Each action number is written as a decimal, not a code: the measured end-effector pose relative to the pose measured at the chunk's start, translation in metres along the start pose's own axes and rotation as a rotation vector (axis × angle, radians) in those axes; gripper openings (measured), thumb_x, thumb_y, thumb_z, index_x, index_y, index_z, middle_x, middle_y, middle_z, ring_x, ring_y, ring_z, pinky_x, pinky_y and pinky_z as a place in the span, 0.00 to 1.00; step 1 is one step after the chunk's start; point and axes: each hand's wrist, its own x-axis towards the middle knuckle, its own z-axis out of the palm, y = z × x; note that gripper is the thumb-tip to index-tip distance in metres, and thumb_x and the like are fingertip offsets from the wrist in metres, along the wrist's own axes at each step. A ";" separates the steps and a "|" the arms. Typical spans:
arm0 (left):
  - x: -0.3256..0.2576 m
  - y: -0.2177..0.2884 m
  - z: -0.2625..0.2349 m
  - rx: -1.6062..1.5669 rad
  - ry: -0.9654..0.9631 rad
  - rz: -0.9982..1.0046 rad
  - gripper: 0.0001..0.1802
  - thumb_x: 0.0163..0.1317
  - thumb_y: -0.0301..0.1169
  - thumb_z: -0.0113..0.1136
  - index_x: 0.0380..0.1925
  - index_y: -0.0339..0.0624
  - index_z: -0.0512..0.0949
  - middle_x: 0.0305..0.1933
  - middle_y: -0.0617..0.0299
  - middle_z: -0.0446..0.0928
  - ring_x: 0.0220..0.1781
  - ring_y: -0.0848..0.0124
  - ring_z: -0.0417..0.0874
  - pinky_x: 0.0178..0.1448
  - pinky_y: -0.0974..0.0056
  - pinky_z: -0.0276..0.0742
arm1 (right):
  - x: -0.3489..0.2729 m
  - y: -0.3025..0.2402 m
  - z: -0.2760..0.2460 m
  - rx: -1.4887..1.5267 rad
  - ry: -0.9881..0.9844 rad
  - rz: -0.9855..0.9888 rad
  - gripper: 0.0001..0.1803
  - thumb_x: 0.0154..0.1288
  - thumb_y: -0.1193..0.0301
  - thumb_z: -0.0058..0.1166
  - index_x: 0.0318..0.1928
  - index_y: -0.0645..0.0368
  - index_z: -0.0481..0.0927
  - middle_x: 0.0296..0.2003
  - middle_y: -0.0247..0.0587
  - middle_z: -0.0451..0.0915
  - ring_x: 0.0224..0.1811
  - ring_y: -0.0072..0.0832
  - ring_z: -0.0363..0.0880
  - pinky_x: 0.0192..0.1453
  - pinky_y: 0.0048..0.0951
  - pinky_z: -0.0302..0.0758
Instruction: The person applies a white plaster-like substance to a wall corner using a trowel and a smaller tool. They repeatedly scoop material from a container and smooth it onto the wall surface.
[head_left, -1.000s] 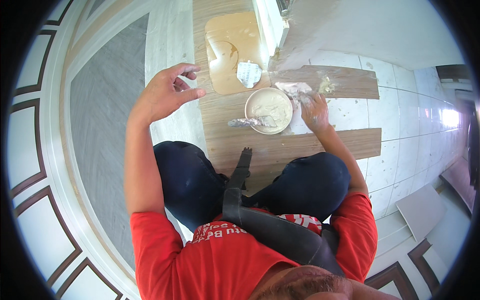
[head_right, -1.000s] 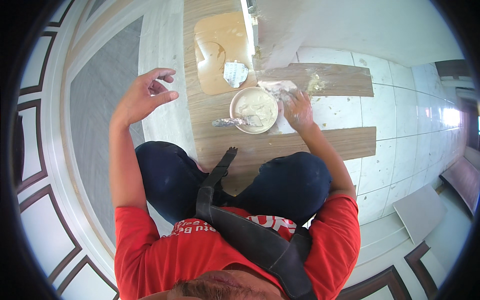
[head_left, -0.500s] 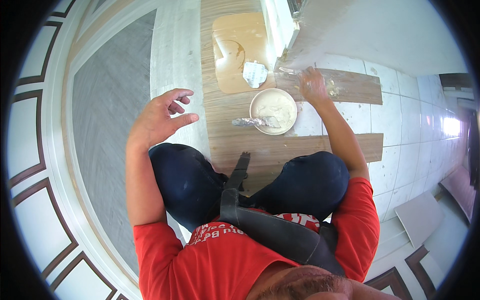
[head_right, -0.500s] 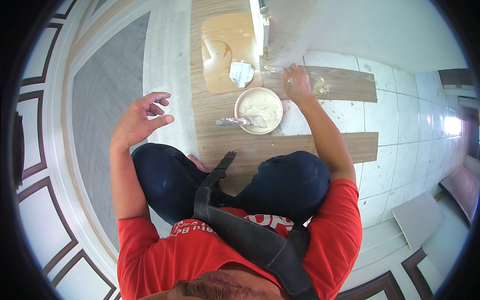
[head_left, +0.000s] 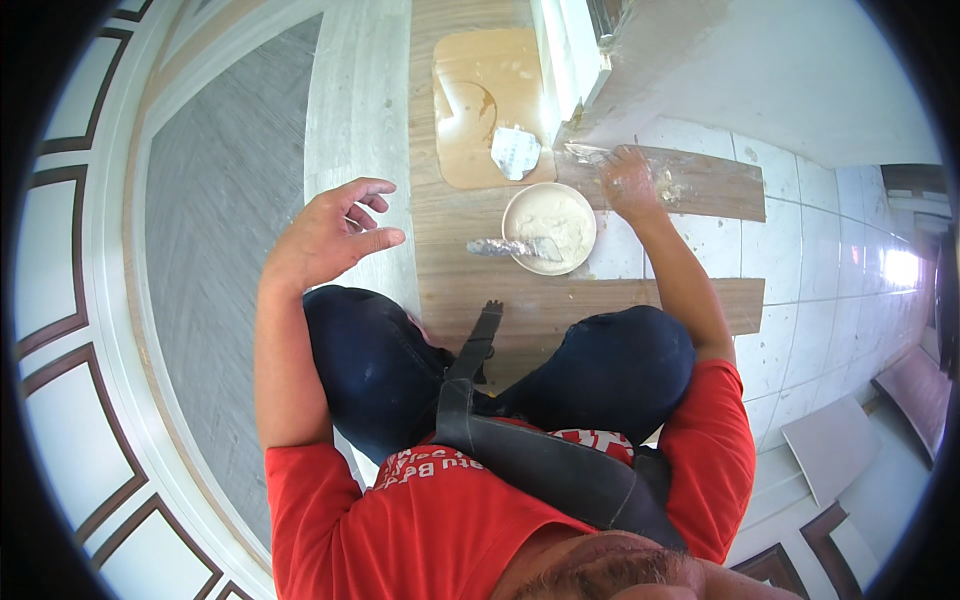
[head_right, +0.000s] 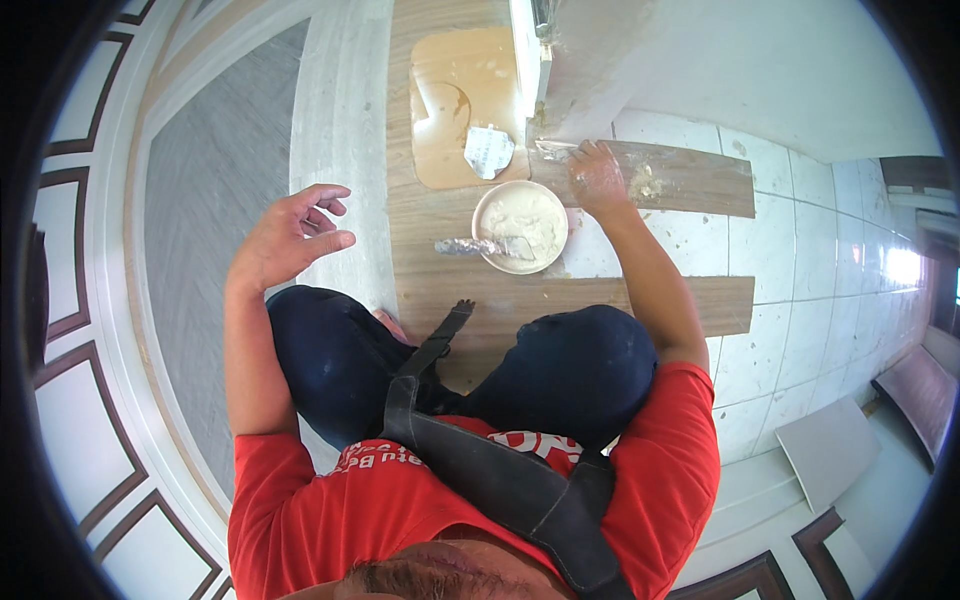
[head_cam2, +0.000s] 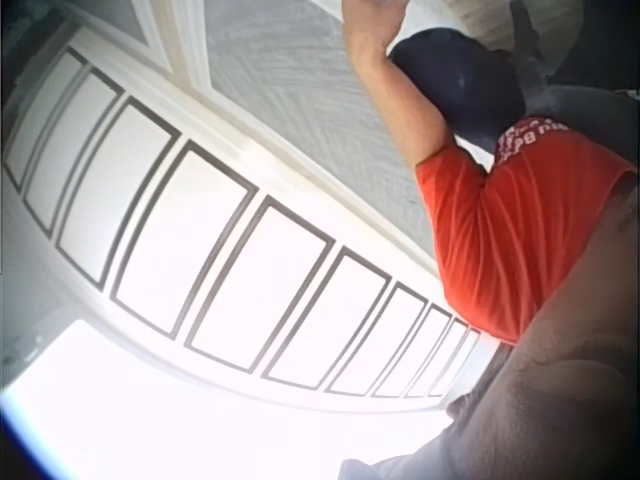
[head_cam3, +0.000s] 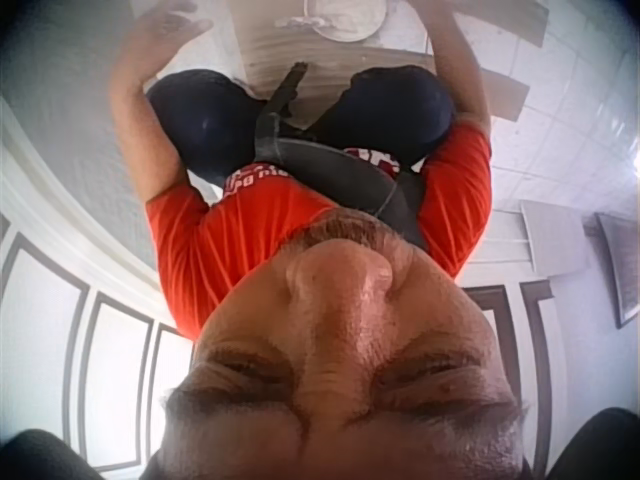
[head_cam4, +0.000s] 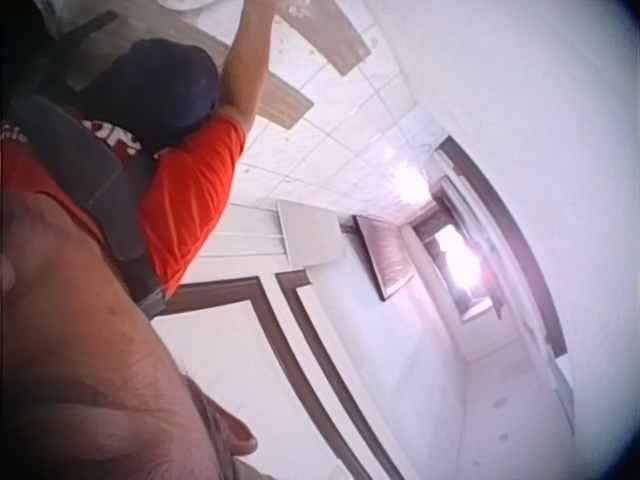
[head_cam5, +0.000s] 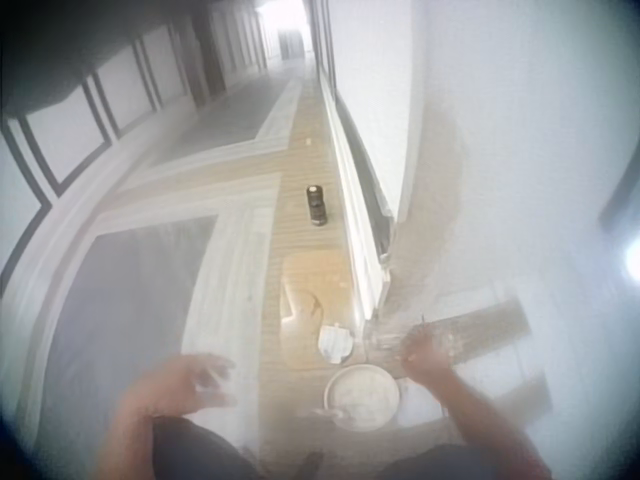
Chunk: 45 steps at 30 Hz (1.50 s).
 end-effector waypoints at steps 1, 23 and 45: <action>0.000 0.000 0.000 0.000 0.004 -0.001 0.33 0.62 0.39 0.80 0.65 0.40 0.80 0.52 0.57 0.82 0.44 0.71 0.83 0.53 0.61 0.81 | 0.000 0.000 0.007 0.009 -0.031 -0.003 0.15 0.57 0.73 0.63 0.45 0.59 0.90 0.45 0.44 0.89 0.55 0.42 0.83 0.62 0.48 0.77; 0.006 -0.002 0.002 0.053 -0.011 -0.063 0.34 0.61 0.39 0.80 0.66 0.42 0.80 0.52 0.57 0.83 0.47 0.68 0.84 0.52 0.60 0.82 | -0.010 0.007 0.013 0.051 0.207 0.032 0.13 0.56 0.72 0.63 0.43 0.60 0.89 0.48 0.44 0.89 0.55 0.42 0.83 0.61 0.49 0.76; 0.008 -0.014 -0.001 0.067 0.014 -0.085 0.35 0.60 0.41 0.81 0.65 0.43 0.80 0.51 0.57 0.84 0.45 0.67 0.84 0.51 0.59 0.83 | 0.012 0.012 0.034 0.143 0.105 0.099 0.08 0.57 0.72 0.63 0.37 0.61 0.88 0.43 0.45 0.88 0.54 0.45 0.81 0.66 0.51 0.75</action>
